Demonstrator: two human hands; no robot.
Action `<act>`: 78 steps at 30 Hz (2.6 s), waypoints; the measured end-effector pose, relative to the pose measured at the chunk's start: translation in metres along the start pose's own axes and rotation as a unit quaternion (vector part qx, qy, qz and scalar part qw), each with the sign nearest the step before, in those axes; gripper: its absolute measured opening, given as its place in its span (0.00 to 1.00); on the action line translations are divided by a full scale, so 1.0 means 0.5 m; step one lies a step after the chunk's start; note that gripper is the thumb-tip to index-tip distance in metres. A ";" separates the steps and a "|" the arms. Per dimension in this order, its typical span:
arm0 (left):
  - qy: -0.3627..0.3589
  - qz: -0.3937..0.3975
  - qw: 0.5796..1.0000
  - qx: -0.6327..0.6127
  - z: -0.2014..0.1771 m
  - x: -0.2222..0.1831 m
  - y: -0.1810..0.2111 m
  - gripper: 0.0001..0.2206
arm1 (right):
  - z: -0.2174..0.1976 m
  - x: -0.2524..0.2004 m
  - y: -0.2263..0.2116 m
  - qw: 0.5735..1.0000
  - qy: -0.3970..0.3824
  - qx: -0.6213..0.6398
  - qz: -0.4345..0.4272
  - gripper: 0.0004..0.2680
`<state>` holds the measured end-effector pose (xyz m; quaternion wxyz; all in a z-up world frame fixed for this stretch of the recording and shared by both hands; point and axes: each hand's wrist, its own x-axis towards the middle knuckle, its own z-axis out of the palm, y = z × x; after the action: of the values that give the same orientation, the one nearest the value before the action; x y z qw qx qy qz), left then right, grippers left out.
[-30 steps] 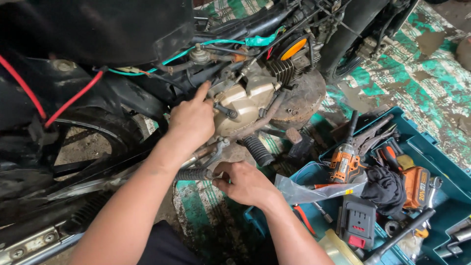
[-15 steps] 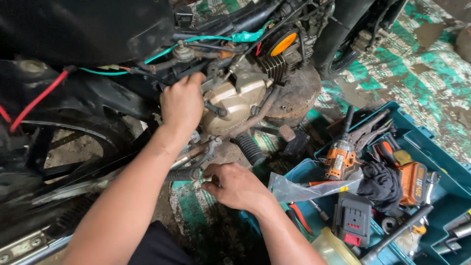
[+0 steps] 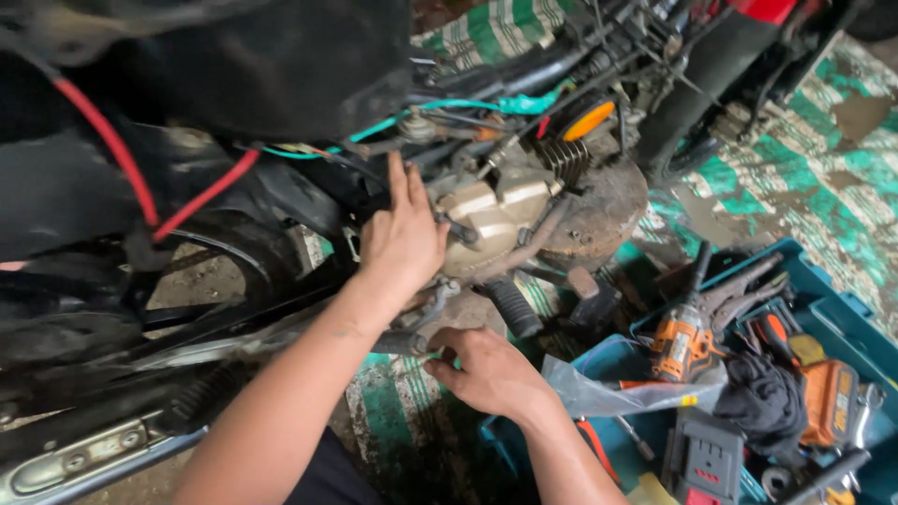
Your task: The person is performing maintenance and repair on a motorcycle, specifically focusing on the electrical wiring and engine components.
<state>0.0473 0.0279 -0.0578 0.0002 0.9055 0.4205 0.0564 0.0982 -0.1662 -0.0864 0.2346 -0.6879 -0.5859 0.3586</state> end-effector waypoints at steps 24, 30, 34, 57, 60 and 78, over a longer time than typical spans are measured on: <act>0.276 0.052 0.953 0.111 0.091 0.051 -0.072 0.08 | -0.002 0.001 -0.004 0.999 -0.017 0.003 0.045 0.17; 0.237 0.045 0.964 0.110 0.083 0.072 -0.067 0.09 | -0.020 0.003 -0.005 0.998 -0.024 0.022 0.053 0.18; 0.296 0.052 0.945 0.126 0.110 0.073 -0.070 0.06 | -0.012 0.009 0.000 0.998 -0.025 0.024 0.042 0.16; 0.302 0.320 0.891 0.112 -0.036 0.137 0.037 0.17 | -0.019 -0.007 0.002 1.000 -0.009 0.009 0.015 0.15; 0.342 0.325 0.873 0.122 -0.055 0.160 0.062 0.21 | -0.018 -0.004 0.003 1.000 -0.020 0.014 0.018 0.14; -0.158 0.113 0.969 0.151 -0.187 0.280 0.204 0.41 | -0.030 -0.016 0.021 0.999 -0.038 0.018 0.005 0.14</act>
<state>0.2051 0.0639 0.0540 -0.0767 0.9339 0.3141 -0.1522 0.1159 -0.1749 -0.0830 0.2223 -0.6722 -0.5848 0.3959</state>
